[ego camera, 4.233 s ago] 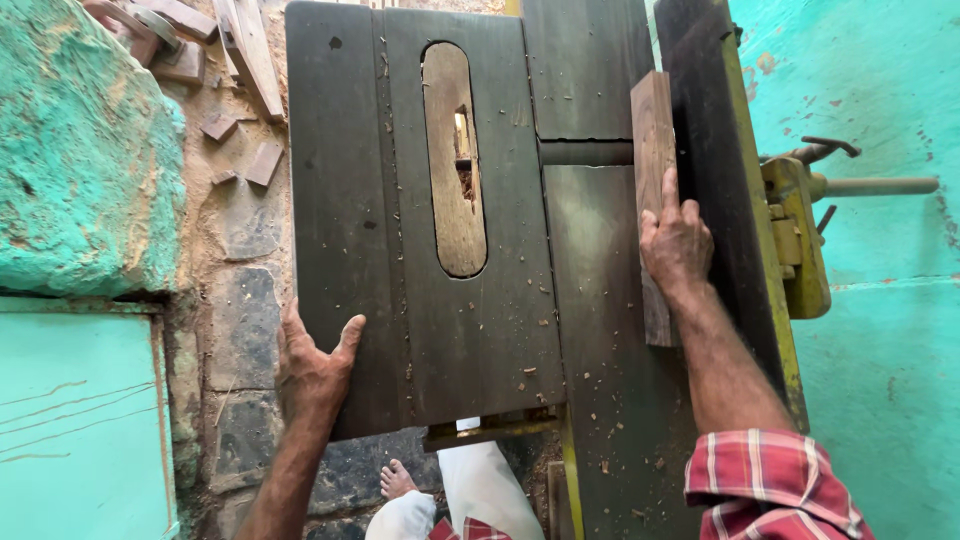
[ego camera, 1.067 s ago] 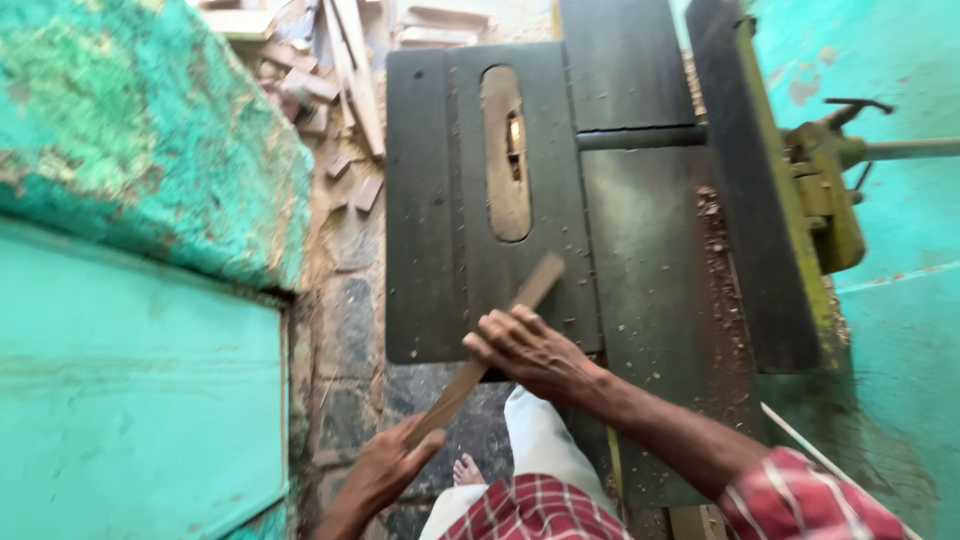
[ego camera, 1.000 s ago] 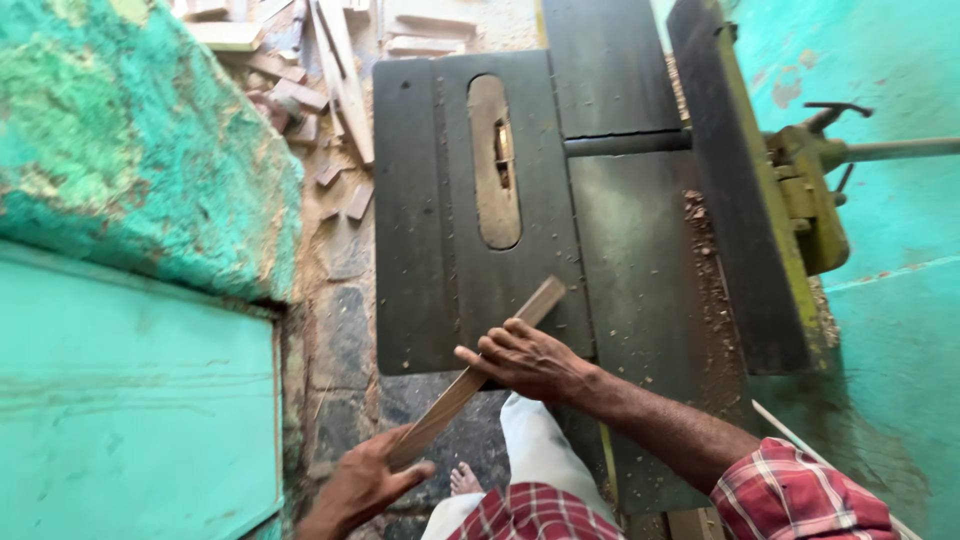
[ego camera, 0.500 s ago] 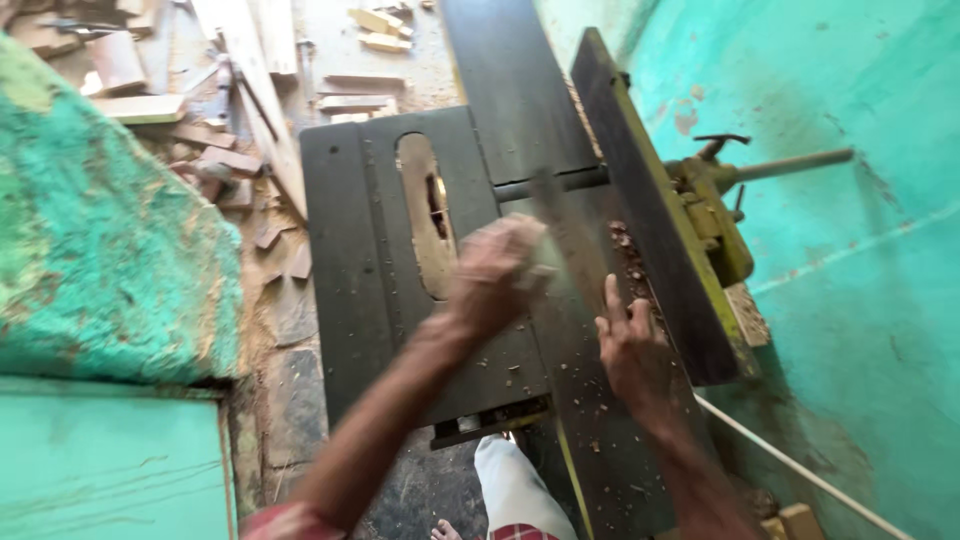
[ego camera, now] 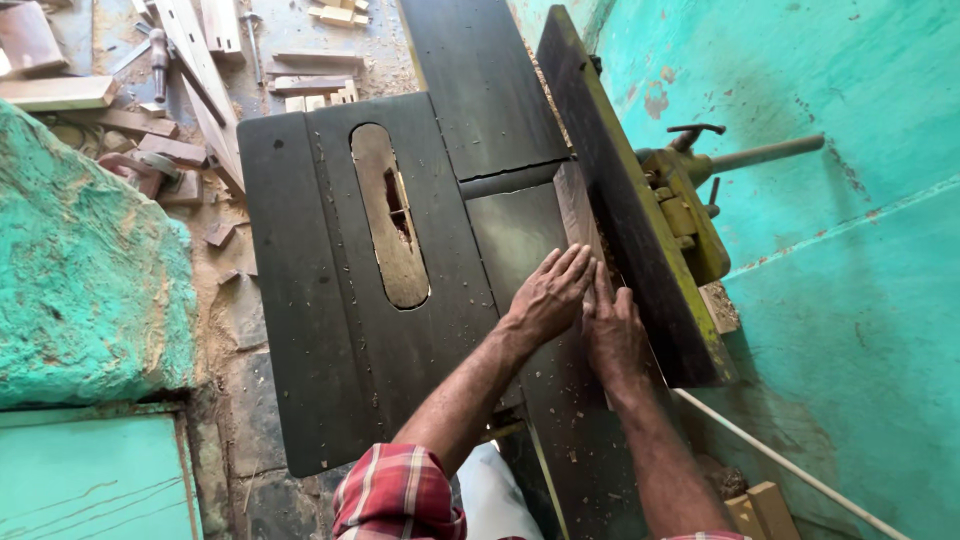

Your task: The person planes a wood plank by sliding it along a jointer machine and then processes wood pieces on a saw table.

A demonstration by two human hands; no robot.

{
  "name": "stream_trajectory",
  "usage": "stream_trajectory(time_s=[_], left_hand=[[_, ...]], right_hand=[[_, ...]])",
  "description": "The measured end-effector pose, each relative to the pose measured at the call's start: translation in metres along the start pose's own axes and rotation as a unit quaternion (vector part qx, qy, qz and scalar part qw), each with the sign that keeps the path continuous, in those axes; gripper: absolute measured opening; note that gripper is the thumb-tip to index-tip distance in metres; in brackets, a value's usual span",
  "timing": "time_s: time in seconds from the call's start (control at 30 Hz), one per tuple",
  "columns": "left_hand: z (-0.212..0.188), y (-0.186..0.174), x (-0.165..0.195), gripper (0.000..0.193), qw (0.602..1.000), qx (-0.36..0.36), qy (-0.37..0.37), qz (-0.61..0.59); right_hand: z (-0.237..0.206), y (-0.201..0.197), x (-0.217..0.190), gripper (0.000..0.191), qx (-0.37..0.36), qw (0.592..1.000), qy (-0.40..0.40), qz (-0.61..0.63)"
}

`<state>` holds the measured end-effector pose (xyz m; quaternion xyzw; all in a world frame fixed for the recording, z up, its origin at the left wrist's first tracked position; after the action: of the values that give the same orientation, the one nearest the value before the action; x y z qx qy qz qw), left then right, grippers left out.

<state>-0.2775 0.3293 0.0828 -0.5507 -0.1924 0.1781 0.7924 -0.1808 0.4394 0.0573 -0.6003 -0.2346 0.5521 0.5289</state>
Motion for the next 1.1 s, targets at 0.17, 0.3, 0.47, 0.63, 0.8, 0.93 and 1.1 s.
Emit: stream_trajectory(time_s=[0.17, 0.3, 0.47, 0.63, 0.8, 0.93, 1.1], left_hand=[[0.009, -0.003, -0.009, 0.054, 0.999, -0.019, -0.001, 0.031], [0.019, -0.003, -0.013, 0.051, 0.997, -0.018, -0.009, 0.068], [0.039, 0.000, -0.024, 0.050, 0.989, -0.077, 0.007, 0.123], [0.048, 0.002, -0.031, 0.049, 0.992, -0.049, -0.009, 0.112], [0.056, 0.001, -0.036, 0.053, 0.989, -0.075, -0.006, 0.126], [0.063, 0.003, -0.043, 0.053, 0.991, -0.078, -0.021, 0.106], [0.074, 0.003, -0.060, 0.050, 0.992, -0.056, -0.047, 0.101]], right_hand=[[0.015, 0.002, -0.003, 0.062, 0.023, 0.999, -0.044, -0.013], [0.028, 0.005, -0.002, 0.060, 0.020, 0.999, -0.043, -0.023], [0.049, 0.009, 0.003, 0.064, 0.014, 0.998, -0.058, -0.027], [0.063, 0.013, 0.008, 0.063, 0.005, 0.998, -0.057, -0.037], [0.072, 0.012, 0.011, 0.065, 0.000, 0.997, -0.071, -0.034], [0.083, 0.014, 0.010, 0.066, -0.004, 0.996, -0.076, -0.040], [0.105, 0.022, 0.002, 0.066, 0.005, 0.995, -0.087, -0.042]])
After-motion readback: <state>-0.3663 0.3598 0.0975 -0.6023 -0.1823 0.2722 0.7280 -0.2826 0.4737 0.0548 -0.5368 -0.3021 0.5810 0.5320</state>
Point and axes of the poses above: each hand's wrist, its own z-axis towards the middle knuckle, its own y-axis out of the palm, x = y × z, the point moved 1 cm from there along z, towards the middle knuckle, and after that the axes turned 9 degrees about z, right-handed, at the moved point
